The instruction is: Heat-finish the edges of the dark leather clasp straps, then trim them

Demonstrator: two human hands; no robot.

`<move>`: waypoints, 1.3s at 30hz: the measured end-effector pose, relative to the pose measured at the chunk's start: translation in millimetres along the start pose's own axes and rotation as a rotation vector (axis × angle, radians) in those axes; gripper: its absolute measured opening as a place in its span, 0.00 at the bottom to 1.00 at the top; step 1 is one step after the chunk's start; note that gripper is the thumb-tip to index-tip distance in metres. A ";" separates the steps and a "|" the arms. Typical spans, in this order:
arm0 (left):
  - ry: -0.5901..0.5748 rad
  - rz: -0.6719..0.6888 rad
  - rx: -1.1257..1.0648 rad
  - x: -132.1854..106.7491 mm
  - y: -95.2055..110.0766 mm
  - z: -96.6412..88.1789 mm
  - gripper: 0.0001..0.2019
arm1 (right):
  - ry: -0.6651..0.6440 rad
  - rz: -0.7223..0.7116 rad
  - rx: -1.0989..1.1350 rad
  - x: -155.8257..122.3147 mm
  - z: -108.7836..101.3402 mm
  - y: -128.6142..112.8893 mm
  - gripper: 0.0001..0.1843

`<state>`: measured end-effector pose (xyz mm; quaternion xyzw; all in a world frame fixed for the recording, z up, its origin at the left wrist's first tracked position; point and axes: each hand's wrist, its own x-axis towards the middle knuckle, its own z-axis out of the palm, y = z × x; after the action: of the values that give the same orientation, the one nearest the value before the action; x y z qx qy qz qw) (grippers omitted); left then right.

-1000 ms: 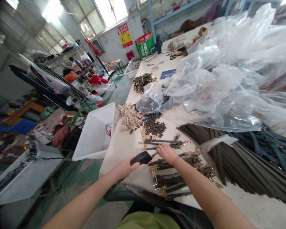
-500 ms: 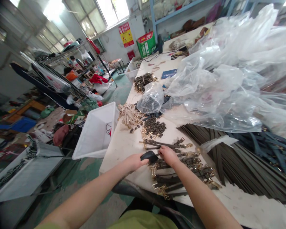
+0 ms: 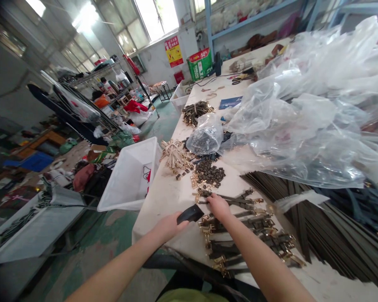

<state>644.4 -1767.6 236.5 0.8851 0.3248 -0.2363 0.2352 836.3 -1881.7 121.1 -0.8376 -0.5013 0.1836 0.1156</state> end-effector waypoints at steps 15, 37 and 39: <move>-0.027 0.052 0.139 37.3 35.0 -6.9 0.25 | 0.014 0.032 0.086 11.7 5.9 22.8 0.12; 0.048 -0.041 -0.292 -27.9 -26.9 -3.6 0.23 | -0.199 -0.154 -0.060 6.6 8.2 -29.2 0.09; 0.069 -0.037 -0.269 -29.7 -26.0 -3.2 0.22 | -0.232 -0.201 0.009 9.2 16.2 -39.2 0.09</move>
<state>607.2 -1761.9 249.2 0.8471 0.3776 -0.1645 0.3359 802.1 -1855.0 119.4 -0.7560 -0.5916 0.2689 0.0787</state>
